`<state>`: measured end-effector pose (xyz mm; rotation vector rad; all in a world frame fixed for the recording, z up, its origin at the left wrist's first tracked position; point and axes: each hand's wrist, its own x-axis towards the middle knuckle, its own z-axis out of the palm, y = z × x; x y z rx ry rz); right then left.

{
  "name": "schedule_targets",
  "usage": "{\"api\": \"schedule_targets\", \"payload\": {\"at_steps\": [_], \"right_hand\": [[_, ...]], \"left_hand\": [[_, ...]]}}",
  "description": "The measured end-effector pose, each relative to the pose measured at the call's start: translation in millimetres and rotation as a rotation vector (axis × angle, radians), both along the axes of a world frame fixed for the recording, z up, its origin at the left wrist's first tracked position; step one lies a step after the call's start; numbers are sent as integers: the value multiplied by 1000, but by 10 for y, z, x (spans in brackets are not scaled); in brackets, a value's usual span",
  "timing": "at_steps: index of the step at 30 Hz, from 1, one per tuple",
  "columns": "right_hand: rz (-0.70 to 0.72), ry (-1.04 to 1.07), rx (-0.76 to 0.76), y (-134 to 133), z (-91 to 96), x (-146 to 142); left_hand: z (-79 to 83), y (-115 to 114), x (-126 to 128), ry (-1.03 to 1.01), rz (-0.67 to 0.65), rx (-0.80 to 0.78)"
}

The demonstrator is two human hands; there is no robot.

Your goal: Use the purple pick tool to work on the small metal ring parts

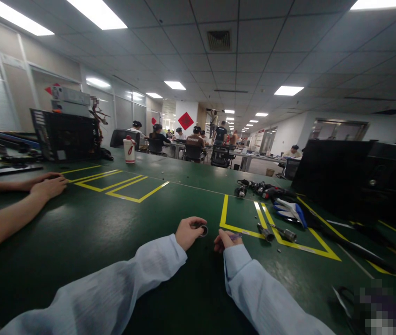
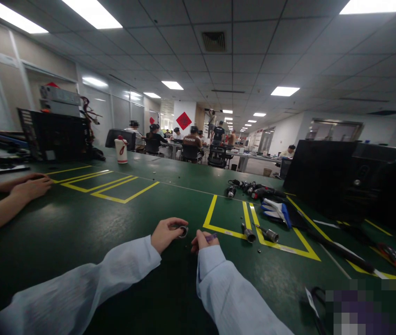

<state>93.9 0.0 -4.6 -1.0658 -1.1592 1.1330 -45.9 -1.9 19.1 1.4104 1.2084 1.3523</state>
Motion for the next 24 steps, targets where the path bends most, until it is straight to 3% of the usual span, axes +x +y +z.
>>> {"api": "schedule_targets", "payload": {"at_steps": [10, 24], "right_hand": [[15, -12, 1, 9, -13, -10], [-27, -1, 6, 12, 12, -10]], "left_hand": [[-38, -103, 142, 27, -90, -31], [-60, -61, 109, -122, -35, -91]]}}
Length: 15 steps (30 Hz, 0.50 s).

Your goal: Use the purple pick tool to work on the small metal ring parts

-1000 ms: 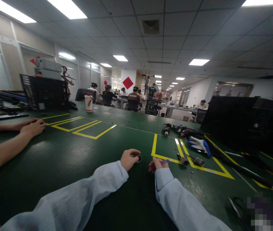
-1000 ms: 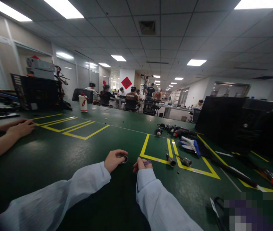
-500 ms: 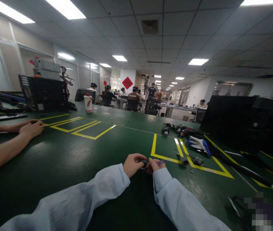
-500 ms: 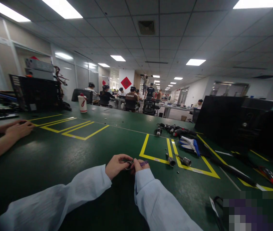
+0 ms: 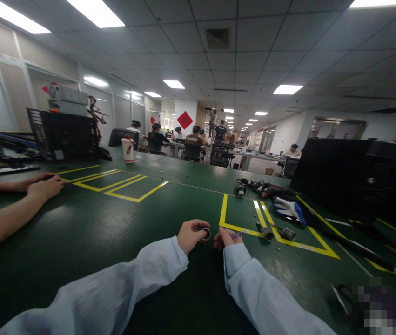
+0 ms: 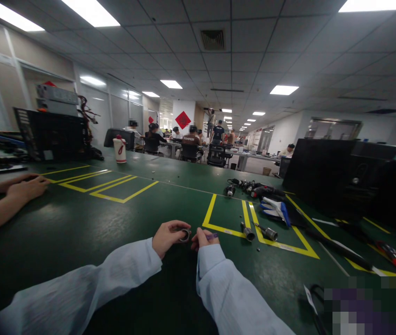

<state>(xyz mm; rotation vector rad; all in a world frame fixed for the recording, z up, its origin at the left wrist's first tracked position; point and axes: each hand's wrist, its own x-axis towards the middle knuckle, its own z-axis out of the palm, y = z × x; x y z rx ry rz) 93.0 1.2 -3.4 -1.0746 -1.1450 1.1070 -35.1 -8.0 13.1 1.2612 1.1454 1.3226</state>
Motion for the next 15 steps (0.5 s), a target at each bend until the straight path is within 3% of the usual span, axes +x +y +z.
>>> {"api": "schedule_targets", "payload": {"at_steps": [8, 15], "right_hand": [[-28, -81, -20, -34, 16, 5], [7, -22, -11, -81, 45, -27]], "left_hand": [[43, 17, -13, -246, 70, -83], [32, 82, -49, -286, 125, -82]]}}
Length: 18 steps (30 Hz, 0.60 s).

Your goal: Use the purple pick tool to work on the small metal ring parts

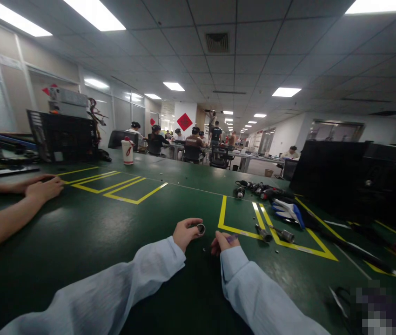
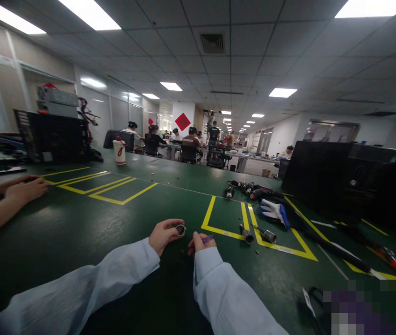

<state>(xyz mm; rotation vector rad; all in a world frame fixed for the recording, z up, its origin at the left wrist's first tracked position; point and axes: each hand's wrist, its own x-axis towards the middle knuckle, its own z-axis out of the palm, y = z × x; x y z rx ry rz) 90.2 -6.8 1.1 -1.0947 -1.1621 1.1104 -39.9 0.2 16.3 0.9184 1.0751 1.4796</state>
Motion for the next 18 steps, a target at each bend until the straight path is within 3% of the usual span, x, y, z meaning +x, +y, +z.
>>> {"api": "schedule_targets", "payload": {"at_steps": [4, 10, 18], "right_hand": [[38, 66, 54, -6, 11, -4], [1, 14, 283, 12, -10, 39], [-52, -142, 343, 2, -51, -4]], "left_hand": [[2, -6, -14, 12, -13, 19], [19, -37, -8, 117, -16, 51], [-14, -15, -19, 191, -62, 56]]}}
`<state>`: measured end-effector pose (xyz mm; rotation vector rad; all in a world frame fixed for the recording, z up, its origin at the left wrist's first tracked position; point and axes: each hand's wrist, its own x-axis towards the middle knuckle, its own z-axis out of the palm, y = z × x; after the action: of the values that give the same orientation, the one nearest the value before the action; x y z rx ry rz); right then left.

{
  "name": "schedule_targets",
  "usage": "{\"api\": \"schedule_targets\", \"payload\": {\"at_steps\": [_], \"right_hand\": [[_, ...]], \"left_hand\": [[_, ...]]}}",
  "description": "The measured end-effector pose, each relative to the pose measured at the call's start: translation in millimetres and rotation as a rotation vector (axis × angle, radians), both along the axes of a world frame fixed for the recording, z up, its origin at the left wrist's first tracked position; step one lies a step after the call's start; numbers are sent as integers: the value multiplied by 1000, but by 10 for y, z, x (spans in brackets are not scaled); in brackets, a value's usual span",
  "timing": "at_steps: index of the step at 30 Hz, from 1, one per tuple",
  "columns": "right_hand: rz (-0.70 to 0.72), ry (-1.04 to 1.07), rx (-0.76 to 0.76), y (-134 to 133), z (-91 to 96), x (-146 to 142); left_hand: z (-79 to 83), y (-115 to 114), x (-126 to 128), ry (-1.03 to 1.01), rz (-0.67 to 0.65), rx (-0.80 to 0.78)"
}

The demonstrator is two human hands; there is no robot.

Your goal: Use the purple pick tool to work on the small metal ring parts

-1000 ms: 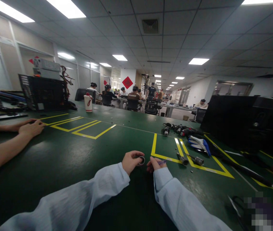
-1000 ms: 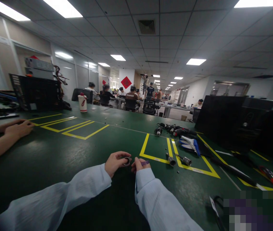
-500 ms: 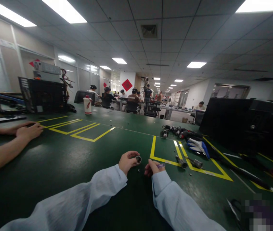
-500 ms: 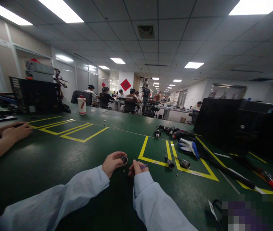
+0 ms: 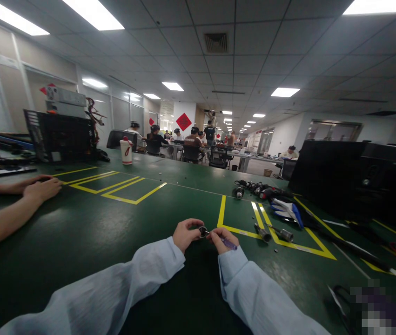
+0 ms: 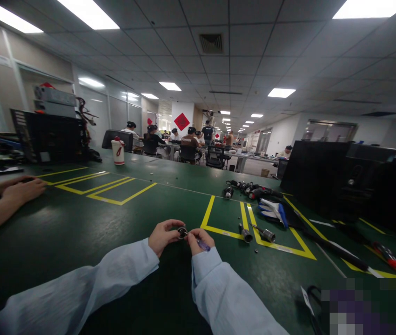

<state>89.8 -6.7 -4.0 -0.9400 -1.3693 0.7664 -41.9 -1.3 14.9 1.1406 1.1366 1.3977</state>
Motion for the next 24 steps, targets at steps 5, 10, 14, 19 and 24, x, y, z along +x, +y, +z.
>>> {"api": "schedule_targets", "payload": {"at_steps": [5, 10, 14, 19, 24], "right_hand": [[-26, -75, 55, -7, -8, -19], [-52, -134, 106, -30, -1, -41], [-63, -166, 126, -48, 3, -62], [-71, -191, 140, -66, 17, -63], [-74, -204, 149, -76, 22, -64]], "left_hand": [[-16, 7, 0, 45, -19, 29], [-31, 16, 6, 88, 26, 51], [-34, 16, 0, 129, 35, 75], [-29, 16, -1, 150, 44, 71], [-28, 16, 2, 128, 27, 81]]}}
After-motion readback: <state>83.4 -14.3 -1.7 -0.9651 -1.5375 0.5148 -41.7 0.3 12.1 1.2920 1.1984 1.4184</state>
